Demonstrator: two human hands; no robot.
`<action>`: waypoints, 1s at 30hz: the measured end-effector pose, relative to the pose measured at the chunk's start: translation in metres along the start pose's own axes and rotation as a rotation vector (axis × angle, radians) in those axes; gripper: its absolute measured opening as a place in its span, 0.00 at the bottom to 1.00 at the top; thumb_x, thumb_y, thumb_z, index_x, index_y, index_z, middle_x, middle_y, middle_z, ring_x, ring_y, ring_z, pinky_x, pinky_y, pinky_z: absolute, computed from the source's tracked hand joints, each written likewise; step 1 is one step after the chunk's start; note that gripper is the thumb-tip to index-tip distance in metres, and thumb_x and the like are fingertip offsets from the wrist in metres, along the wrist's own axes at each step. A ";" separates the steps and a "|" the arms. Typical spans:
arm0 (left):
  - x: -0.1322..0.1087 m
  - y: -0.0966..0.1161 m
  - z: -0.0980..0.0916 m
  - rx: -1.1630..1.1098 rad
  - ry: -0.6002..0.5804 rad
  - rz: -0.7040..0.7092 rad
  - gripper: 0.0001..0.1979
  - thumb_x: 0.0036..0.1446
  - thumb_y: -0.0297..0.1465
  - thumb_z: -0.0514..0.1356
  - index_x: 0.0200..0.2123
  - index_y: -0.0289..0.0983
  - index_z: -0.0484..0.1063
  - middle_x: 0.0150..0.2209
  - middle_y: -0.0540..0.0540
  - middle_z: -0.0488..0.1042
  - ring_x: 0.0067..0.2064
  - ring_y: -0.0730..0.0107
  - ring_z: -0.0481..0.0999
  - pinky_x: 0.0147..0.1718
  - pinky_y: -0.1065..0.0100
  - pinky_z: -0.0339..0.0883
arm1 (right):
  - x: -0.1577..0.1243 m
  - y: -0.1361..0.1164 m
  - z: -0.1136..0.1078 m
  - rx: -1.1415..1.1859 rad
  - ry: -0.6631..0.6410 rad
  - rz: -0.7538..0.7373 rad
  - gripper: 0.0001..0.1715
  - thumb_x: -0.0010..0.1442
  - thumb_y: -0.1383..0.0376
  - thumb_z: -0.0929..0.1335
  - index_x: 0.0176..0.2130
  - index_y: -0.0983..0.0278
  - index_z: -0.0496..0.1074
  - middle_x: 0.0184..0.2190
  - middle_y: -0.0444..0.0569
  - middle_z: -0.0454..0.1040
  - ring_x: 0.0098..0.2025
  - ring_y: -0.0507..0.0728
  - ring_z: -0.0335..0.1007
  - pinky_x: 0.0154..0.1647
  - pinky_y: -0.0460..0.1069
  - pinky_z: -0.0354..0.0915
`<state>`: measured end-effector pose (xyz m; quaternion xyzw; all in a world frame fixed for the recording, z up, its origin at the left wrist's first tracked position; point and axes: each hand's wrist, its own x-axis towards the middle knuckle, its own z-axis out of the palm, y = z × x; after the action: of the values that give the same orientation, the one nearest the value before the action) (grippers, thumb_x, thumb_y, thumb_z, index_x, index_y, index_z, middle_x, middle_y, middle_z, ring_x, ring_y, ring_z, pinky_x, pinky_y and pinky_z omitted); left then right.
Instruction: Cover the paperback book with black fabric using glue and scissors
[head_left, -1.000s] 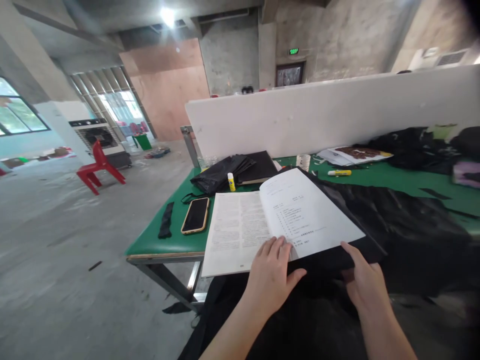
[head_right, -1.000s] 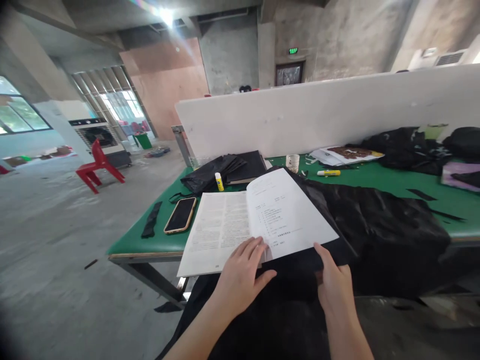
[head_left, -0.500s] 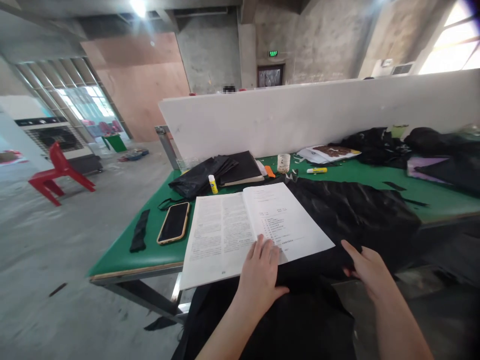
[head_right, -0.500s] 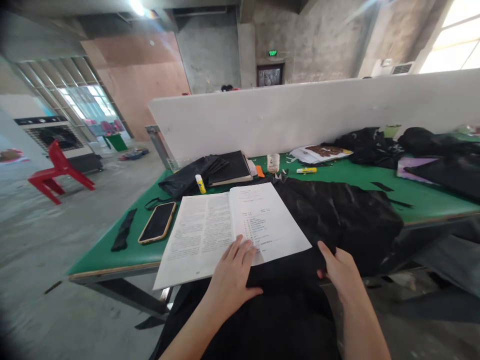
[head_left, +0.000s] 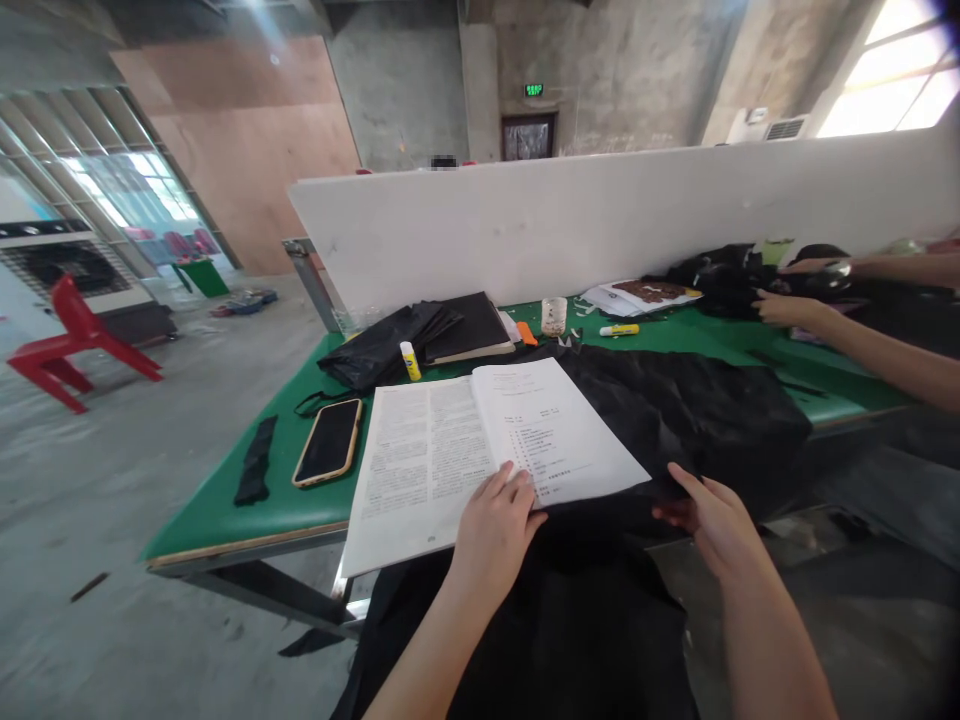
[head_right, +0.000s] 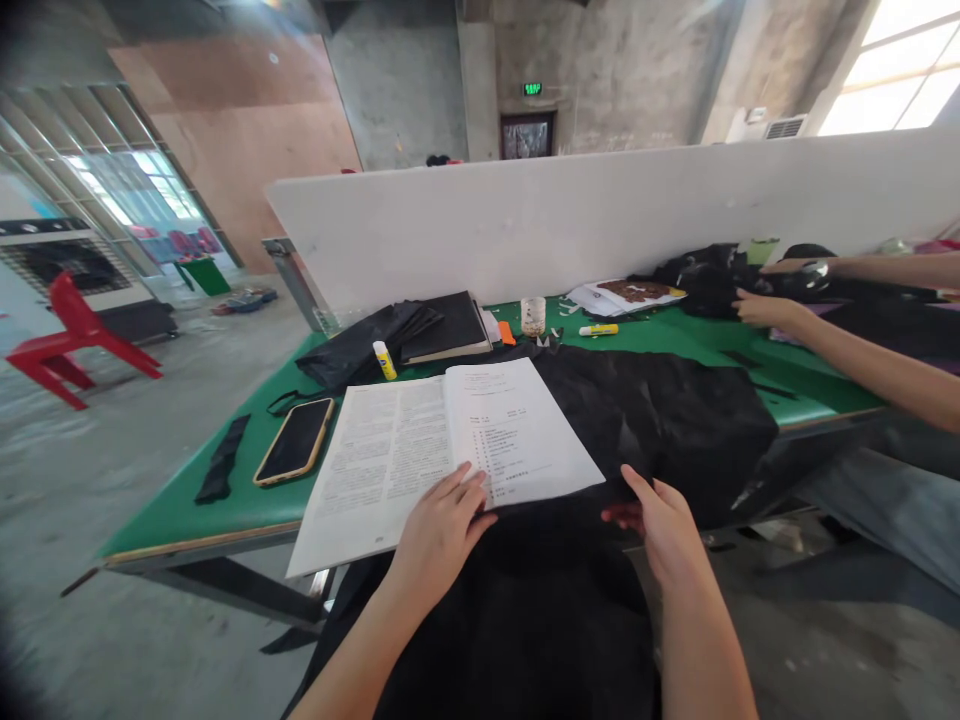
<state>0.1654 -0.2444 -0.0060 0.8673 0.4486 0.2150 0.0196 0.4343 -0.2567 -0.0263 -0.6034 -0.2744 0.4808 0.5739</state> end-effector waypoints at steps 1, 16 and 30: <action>0.001 0.000 0.000 0.001 0.004 0.003 0.12 0.58 0.28 0.56 0.46 0.36 0.68 0.50 0.41 0.73 0.58 0.54 0.64 0.51 0.53 0.66 | -0.002 -0.001 0.000 -0.031 -0.091 -0.027 0.18 0.49 0.52 0.71 0.30 0.63 0.67 0.28 0.52 0.75 0.26 0.57 0.71 0.23 0.49 0.63; 0.003 0.003 0.002 0.027 0.086 -0.031 0.12 0.58 0.25 0.53 0.45 0.34 0.69 0.46 0.41 0.76 0.55 0.58 0.68 0.50 0.55 0.67 | -0.008 0.005 0.015 -0.493 -0.312 -0.090 0.27 0.51 0.44 0.66 0.25 0.66 0.65 0.15 0.41 0.63 0.16 0.48 0.57 0.17 0.44 0.50; 0.002 0.002 0.002 -0.015 0.111 -0.042 0.13 0.57 0.24 0.53 0.46 0.38 0.65 0.43 0.42 0.76 0.54 0.56 0.69 0.49 0.51 0.67 | 0.017 0.010 0.028 -0.748 0.030 -0.642 0.23 0.57 0.59 0.62 0.51 0.65 0.68 0.44 0.54 0.73 0.45 0.61 0.71 0.48 0.56 0.66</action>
<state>0.1686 -0.2438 -0.0067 0.8443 0.4654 0.2656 0.0054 0.4137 -0.2316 -0.0370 -0.6599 -0.5923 0.1394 0.4408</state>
